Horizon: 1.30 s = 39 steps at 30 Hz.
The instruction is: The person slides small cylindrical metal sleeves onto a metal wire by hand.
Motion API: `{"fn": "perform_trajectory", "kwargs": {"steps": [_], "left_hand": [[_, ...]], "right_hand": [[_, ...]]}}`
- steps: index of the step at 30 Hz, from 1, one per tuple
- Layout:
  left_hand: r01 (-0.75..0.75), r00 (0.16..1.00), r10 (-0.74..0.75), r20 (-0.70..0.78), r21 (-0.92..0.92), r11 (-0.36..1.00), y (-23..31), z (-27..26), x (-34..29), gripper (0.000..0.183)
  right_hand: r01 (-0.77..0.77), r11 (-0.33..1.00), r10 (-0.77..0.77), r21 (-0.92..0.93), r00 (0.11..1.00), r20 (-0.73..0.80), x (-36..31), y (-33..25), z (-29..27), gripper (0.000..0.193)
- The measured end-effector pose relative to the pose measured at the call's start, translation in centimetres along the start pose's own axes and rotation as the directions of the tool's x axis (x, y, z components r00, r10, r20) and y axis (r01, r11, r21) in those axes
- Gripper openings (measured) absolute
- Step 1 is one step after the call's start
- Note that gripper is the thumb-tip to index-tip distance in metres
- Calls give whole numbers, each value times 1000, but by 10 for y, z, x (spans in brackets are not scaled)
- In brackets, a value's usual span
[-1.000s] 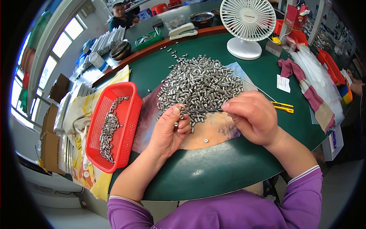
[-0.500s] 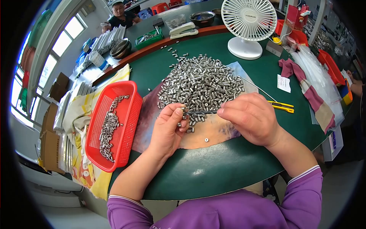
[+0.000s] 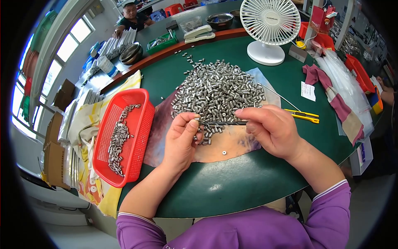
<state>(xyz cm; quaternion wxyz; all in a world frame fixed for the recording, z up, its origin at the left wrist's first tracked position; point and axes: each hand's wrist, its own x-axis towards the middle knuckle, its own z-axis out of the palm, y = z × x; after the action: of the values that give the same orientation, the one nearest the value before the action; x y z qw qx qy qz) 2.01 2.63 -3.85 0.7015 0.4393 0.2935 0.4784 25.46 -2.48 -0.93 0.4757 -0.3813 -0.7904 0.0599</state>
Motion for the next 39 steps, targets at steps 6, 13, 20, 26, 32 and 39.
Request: {"fn": "perform_trajectory", "kwargs": {"steps": [6, 13, 20, 26, 32, 39], "left_hand": [[7, 997, -5, 81, -30, 1000, 1, -1, 1, 14], [-42, 997, 39, 71, 34, 999, 1, 0, -1, 13], [-62, 996, 57, 70, 71, 996, 1, 2, -1, 12], [50, 988, -26, 150, -156, 986, 0, -3, 3, 12], [222, 965, -171, 197, -277, 935, 1, -3, 4, 14], [249, 960, -202, 193, -266, 931, 3, -2, 2, 16]], "right_hand": [[267, 948, -283, -173, 956, -73, 4, 9, -2, 39], [78, 996, -79, -52, 997, -10, 2, 1, -4, 36], [-475, 797, 442, 373, 880, 177, 5, -18, -10, 28], [-168, 975, 192, 143, 966, -174, 4, 2, -3, 25], [93, 995, -100, -44, 979, -180, 6, 1, -3, 31], [177, 980, -190, -95, 969, -156, 5, 6, -1, 37]]}}
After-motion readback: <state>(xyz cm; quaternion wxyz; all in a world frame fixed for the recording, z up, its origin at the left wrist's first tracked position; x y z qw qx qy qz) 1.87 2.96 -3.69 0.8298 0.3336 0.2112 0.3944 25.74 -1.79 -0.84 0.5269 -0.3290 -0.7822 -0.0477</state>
